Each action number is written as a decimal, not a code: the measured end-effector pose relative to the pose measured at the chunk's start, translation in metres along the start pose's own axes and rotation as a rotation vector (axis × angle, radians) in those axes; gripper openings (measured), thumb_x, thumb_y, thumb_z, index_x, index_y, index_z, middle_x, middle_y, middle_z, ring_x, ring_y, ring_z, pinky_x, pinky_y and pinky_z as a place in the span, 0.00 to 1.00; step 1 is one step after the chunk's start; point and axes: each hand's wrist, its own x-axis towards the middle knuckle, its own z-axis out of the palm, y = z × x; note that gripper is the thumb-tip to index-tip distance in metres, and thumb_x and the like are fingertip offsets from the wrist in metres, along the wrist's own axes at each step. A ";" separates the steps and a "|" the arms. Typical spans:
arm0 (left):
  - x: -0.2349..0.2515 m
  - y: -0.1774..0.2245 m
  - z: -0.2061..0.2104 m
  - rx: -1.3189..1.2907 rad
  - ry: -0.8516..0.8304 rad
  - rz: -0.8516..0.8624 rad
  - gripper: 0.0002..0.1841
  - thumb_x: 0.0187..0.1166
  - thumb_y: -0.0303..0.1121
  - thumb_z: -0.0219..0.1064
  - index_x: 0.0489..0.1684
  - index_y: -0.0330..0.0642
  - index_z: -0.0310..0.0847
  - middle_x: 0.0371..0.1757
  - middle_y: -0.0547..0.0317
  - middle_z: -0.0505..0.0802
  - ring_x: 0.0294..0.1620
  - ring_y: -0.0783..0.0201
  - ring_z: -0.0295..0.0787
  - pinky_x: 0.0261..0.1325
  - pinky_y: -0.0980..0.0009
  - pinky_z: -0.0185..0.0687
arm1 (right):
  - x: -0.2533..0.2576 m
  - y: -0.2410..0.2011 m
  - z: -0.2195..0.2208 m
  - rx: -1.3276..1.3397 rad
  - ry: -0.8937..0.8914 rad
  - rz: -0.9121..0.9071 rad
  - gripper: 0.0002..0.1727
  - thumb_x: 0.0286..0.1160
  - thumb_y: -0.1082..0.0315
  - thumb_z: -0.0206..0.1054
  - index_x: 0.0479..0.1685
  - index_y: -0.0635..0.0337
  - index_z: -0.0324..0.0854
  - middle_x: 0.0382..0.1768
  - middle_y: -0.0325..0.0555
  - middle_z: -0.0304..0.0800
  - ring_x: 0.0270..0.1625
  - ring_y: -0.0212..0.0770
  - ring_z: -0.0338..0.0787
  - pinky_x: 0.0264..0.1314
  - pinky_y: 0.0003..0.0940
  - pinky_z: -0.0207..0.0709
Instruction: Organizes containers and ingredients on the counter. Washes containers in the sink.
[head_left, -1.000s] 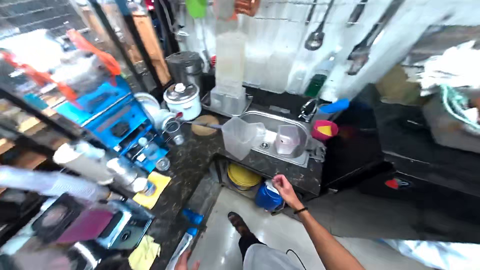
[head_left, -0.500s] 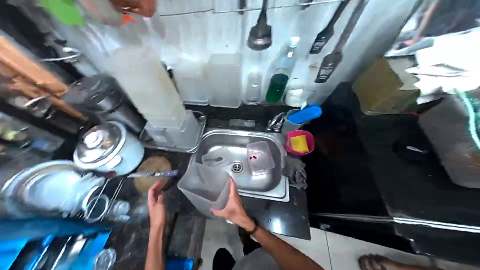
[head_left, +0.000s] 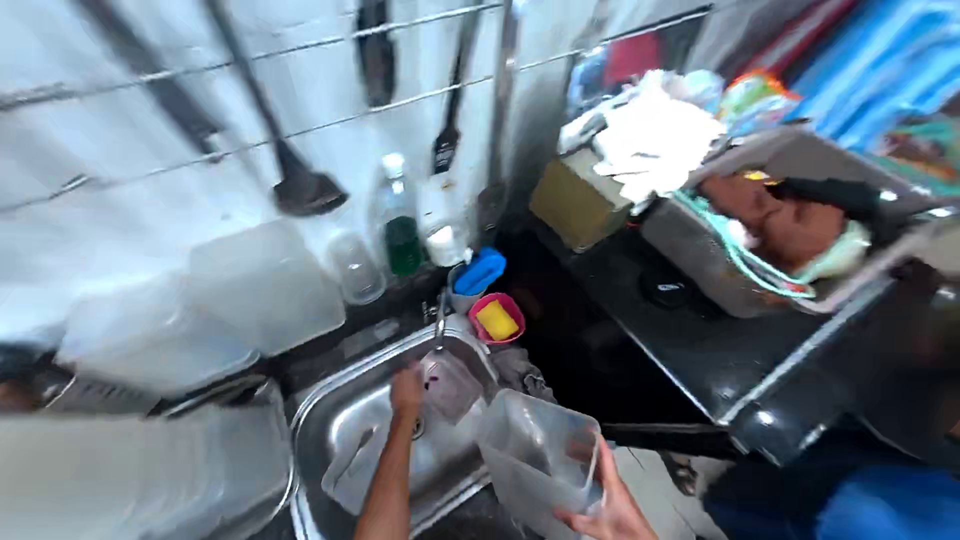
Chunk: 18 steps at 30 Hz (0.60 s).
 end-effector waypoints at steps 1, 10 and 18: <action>0.007 -0.004 -0.004 0.046 -0.016 0.039 0.18 0.87 0.36 0.59 0.65 0.35 0.85 0.59 0.33 0.92 0.65 0.35 0.87 0.71 0.36 0.77 | -0.003 0.003 0.004 0.016 0.058 0.017 0.84 0.25 0.55 0.95 0.92 0.70 0.37 0.75 0.61 0.77 0.76 0.46 0.82 0.77 0.41 0.80; 0.005 -0.056 -0.066 0.435 -0.061 0.002 0.17 0.88 0.39 0.57 0.61 0.42 0.88 0.55 0.33 0.93 0.60 0.30 0.88 0.59 0.28 0.78 | -0.007 0.007 0.063 0.157 0.366 0.036 0.87 0.22 0.47 0.94 0.92 0.67 0.35 0.76 0.55 0.77 0.75 0.42 0.82 0.74 0.38 0.81; -0.022 -0.095 -0.113 0.535 0.002 -0.249 0.25 0.71 0.45 0.75 0.52 0.29 0.87 0.54 0.23 0.90 0.60 0.24 0.86 0.58 0.25 0.77 | 0.023 0.002 0.099 0.014 0.336 0.076 0.85 0.23 0.44 0.94 0.93 0.66 0.40 0.78 0.55 0.76 0.79 0.45 0.79 0.79 0.44 0.77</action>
